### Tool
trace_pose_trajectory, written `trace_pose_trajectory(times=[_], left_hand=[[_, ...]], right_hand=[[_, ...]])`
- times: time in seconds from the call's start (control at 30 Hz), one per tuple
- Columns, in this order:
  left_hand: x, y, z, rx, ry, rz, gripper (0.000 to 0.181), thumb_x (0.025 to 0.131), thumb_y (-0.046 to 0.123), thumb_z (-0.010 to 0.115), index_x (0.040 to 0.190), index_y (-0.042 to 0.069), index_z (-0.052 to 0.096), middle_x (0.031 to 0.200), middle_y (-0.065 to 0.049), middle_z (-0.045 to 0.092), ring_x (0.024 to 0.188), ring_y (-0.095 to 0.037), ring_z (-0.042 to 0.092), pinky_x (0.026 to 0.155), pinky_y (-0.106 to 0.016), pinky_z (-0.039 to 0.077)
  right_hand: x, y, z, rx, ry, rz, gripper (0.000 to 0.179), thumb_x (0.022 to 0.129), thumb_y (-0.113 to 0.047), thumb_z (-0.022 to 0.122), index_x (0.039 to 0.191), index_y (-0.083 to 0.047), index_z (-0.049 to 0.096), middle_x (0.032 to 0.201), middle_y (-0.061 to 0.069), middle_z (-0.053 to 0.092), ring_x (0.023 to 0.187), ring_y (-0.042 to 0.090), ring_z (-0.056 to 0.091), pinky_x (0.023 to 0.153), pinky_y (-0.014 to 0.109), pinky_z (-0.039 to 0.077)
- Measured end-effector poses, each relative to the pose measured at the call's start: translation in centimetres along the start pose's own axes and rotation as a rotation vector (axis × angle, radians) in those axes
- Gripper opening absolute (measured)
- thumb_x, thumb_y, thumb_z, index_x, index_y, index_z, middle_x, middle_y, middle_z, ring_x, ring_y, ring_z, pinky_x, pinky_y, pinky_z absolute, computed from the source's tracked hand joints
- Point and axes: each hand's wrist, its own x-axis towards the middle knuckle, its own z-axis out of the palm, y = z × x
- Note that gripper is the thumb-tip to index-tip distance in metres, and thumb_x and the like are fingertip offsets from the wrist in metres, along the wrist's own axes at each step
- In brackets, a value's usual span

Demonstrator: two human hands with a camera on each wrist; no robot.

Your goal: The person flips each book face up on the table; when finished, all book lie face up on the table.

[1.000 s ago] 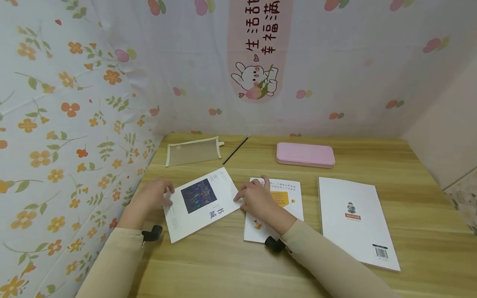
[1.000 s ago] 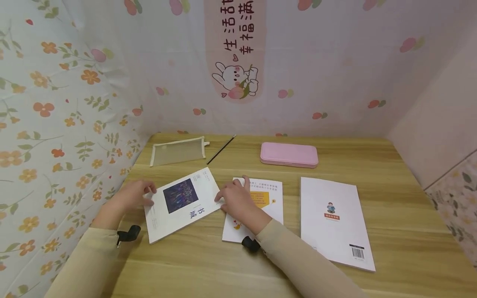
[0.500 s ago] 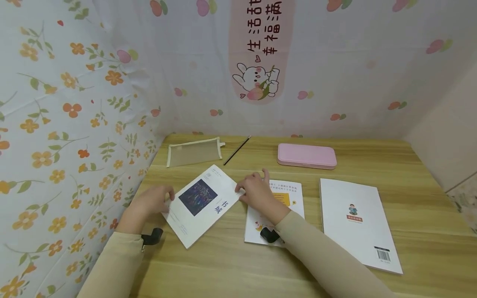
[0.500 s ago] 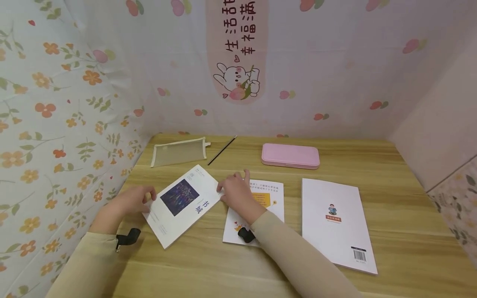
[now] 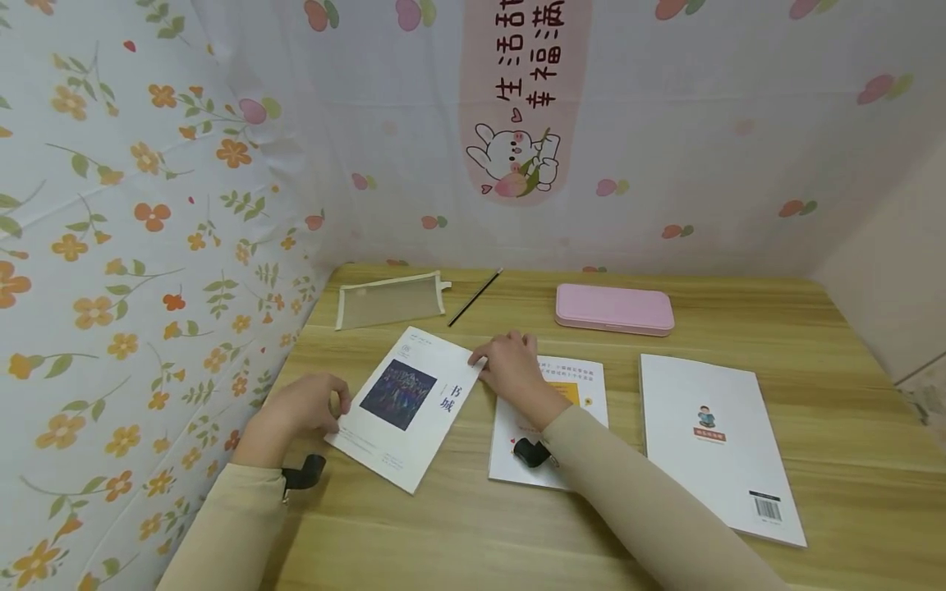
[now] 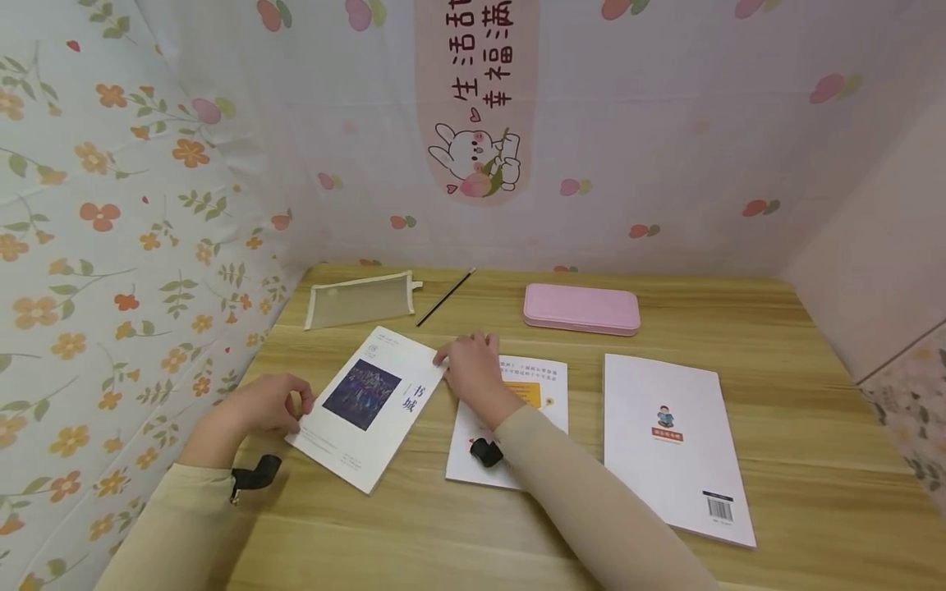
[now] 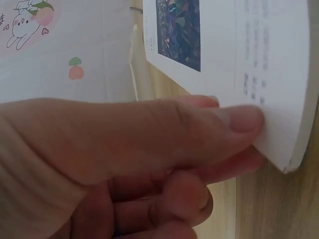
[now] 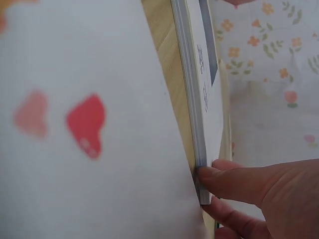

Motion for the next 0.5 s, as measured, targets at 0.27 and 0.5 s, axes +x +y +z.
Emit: trace_pose_trajectory(times=[0.27,0.5], left_hand=[[-0.6,0.9,0.2,-0.015,-0.032,0.034,0.026,0.067,0.000,0.084,0.082,0.013,0.067,0.067,0.001,0.058,0.062,-0.016,0.050,0.061,-0.031,0.040],[-0.8,1.7,0.9,-0.073,-0.074,0.077,0.026,0.066,0.000,0.084,0.080,0.012,0.066,0.065,0.002,0.058,0.062,-0.014,0.049,0.064,-0.031,0.042]], right_hand=[[1.3,0.2,0.1,0.026,-0.007,0.016,0.025,0.090,-0.017,0.081,0.111,-0.031,0.080,0.125,0.004,0.073,0.111,0.031,0.054,0.106,0.057,0.028],[2.1,0.7,0.0,0.070,-0.044,-0.009,0.030,0.092,-0.015,0.078,0.117,-0.030,0.079,0.137,0.004,0.067,0.122,0.035,0.053,0.107,0.060,0.027]])
